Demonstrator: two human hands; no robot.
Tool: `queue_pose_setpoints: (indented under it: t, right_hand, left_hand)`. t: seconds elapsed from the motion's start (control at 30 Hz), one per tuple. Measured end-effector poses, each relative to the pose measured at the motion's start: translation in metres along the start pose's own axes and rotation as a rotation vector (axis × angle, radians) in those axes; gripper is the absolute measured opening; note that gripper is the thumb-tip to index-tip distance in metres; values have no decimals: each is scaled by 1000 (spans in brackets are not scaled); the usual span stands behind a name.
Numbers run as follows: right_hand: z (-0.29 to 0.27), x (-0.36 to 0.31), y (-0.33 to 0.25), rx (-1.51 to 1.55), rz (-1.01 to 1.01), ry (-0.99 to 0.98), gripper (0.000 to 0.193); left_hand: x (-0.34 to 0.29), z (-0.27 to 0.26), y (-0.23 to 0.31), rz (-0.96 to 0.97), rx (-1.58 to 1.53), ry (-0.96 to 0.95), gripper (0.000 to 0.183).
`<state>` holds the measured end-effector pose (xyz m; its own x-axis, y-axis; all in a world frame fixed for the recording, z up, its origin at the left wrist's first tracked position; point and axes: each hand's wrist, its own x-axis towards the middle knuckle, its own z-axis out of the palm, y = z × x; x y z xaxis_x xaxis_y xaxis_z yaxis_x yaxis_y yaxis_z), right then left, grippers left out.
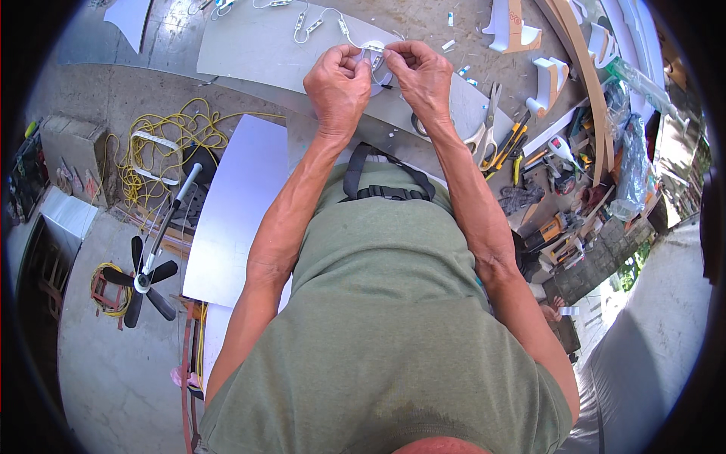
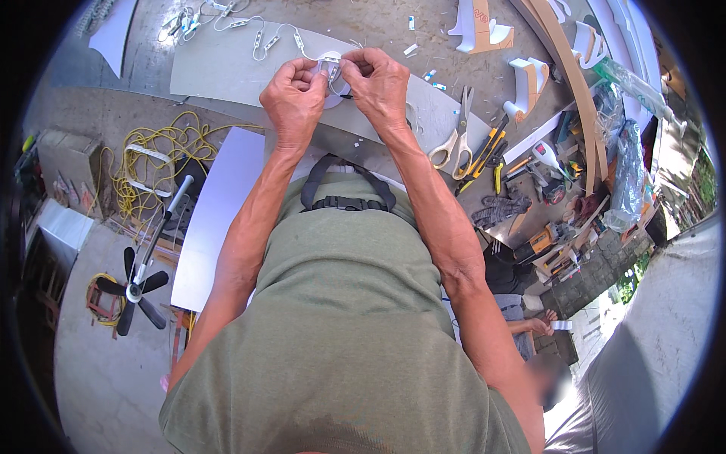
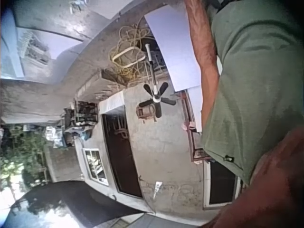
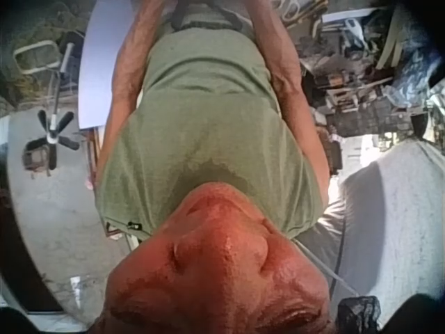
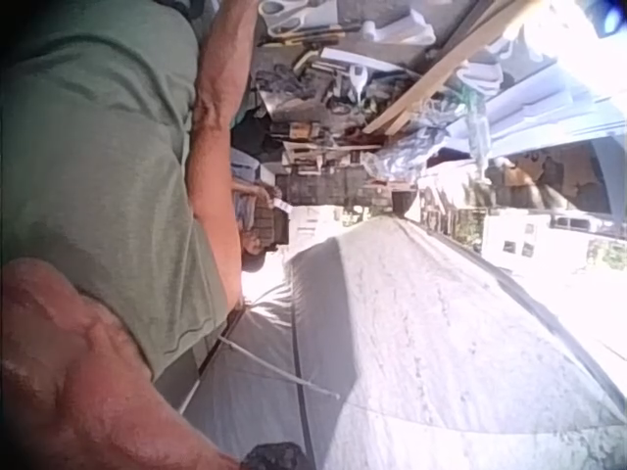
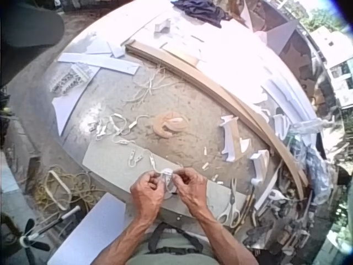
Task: The recorder is applying LED modules and electrical components to the back of 3D sign letters.
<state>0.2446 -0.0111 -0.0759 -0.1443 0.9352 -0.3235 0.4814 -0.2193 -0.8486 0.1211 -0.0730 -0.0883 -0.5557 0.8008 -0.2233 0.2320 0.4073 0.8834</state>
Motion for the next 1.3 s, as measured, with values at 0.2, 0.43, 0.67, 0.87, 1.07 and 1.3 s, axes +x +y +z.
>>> queue_pose_setpoints:
  t: [0.2, 0.43, 0.67, 0.87, 1.07, 1.3]
  right_hand:
    - [0, 1, -2, -24, 60, -22, 15]
    - [1, 1, -3, -12, 42, -6, 16]
    - [2, 1, -1, -12, 12, 11, 16]
    - [3, 1, 1, 20, 15, 18, 16]
    - [1, -1, -3, 4, 70, -16, 15]
    - [1, 0, -6, 4, 74, -10, 16]
  left_hand:
    - [2, -1, 3, -64, -49, -11, 17]
    - [8, -4, 17, -250, -224, -24, 21]
    - [7, -5, 19, -275, -293, -12, 22]
    - [7, -4, 18, -300, -308, -9, 21]
    - [7, -3, 16, -288, -285, -17, 20]
    - [7, -4, 18, -309, -271, -16, 19]
